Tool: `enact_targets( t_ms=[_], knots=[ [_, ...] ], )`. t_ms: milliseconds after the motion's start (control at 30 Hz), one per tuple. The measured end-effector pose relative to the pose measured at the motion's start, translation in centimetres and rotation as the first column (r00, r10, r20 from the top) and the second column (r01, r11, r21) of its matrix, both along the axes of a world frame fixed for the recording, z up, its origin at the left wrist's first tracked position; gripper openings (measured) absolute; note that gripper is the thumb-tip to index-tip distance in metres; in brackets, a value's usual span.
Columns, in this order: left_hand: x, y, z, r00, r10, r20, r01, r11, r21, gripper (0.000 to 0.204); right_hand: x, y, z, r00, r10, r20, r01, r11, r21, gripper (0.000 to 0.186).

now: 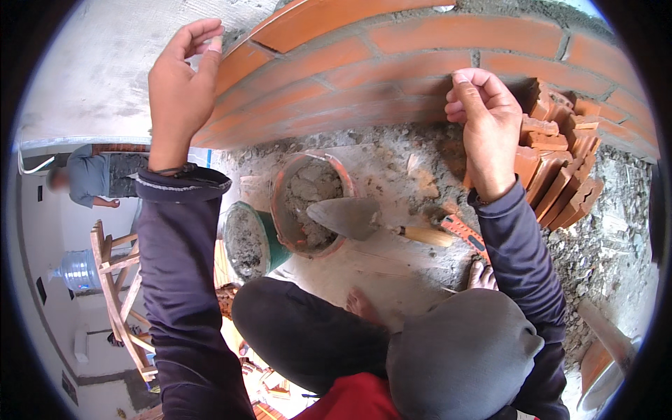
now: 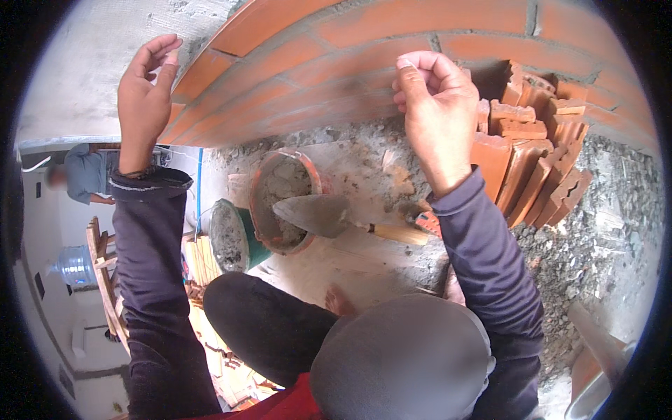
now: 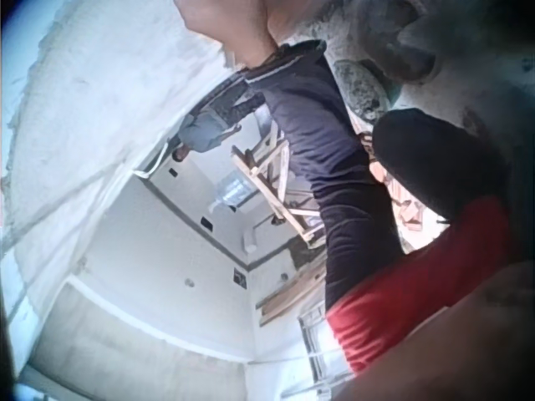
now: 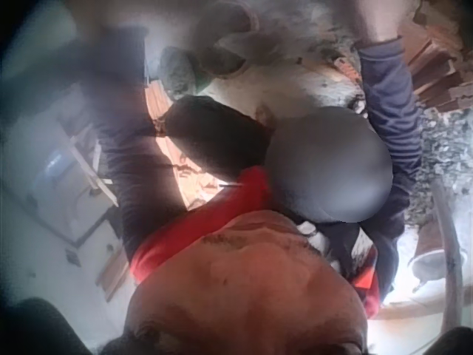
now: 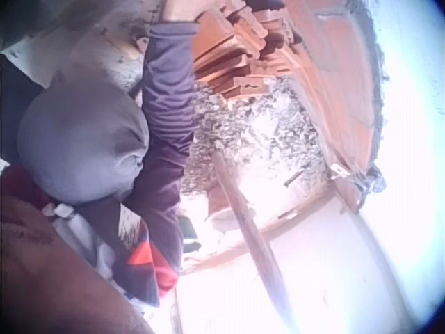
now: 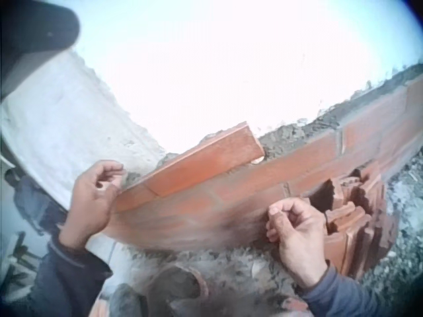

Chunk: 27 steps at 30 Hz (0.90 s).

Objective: The person uses a trowel to apply mortar from a bucket onto a partially built wall and then presses bricks into the mortar. They also pick up small debris from the floor.

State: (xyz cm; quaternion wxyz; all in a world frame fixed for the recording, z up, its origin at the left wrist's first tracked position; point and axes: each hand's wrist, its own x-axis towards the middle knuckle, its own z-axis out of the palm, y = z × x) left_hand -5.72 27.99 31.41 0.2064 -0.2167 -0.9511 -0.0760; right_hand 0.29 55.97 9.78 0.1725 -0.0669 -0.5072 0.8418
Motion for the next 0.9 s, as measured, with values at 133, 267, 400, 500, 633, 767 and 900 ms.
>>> enact_targets(
  t_ms=[133,267,400,500,633,767,900],
  knots=[
    [1.5,-0.4,-2.2,0.996,0.078,-0.051,-0.079,0.997,-0.023,0.028,1.0,-0.3,-0.6,0.999,0.039,0.032,-0.04,0.999,0.028,0.012],
    [2.1,0.4,-4.4,0.988,0.004,-0.155,-0.018,0.996,-0.089,0.036,1.4,-0.6,-1.3,0.994,0.092,0.057,-0.095,0.994,0.048,0.013],
    [2.9,1.8,-7.2,0.989,0.022,-0.143,-0.041,0.99,-0.132,0.052,1.9,-0.7,-1.3,0.988,0.144,0.046,-0.148,0.985,0.088,0.008],
    [4.0,4.7,-10.2,0.99,0.016,-0.141,-0.037,0.988,-0.147,0.063,2.7,-1.0,-2.5,0.965,0.257,0.053,-0.262,0.955,0.135,0.007],
    [4.2,7.0,-11.8,0.991,0.014,-0.136,-0.028,0.994,-0.105,0.077,5.1,-1.5,-4.8,0.925,0.376,0.061,-0.367,0.836,0.407,0.008],
    [3.2,8.1,-12.8,0.989,0.055,-0.137,-0.067,0.994,-0.084,0.084,7.4,-0.6,-5.7,0.762,0.562,0.322,-0.595,0.413,0.689,0.026],
    [2.7,9.0,-13.3,0.988,0.058,-0.145,-0.056,0.998,0.016,0.085,9.3,-1.2,-8.0,0.593,0.641,0.488,-0.708,0.126,0.695,0.045]
  ],
)
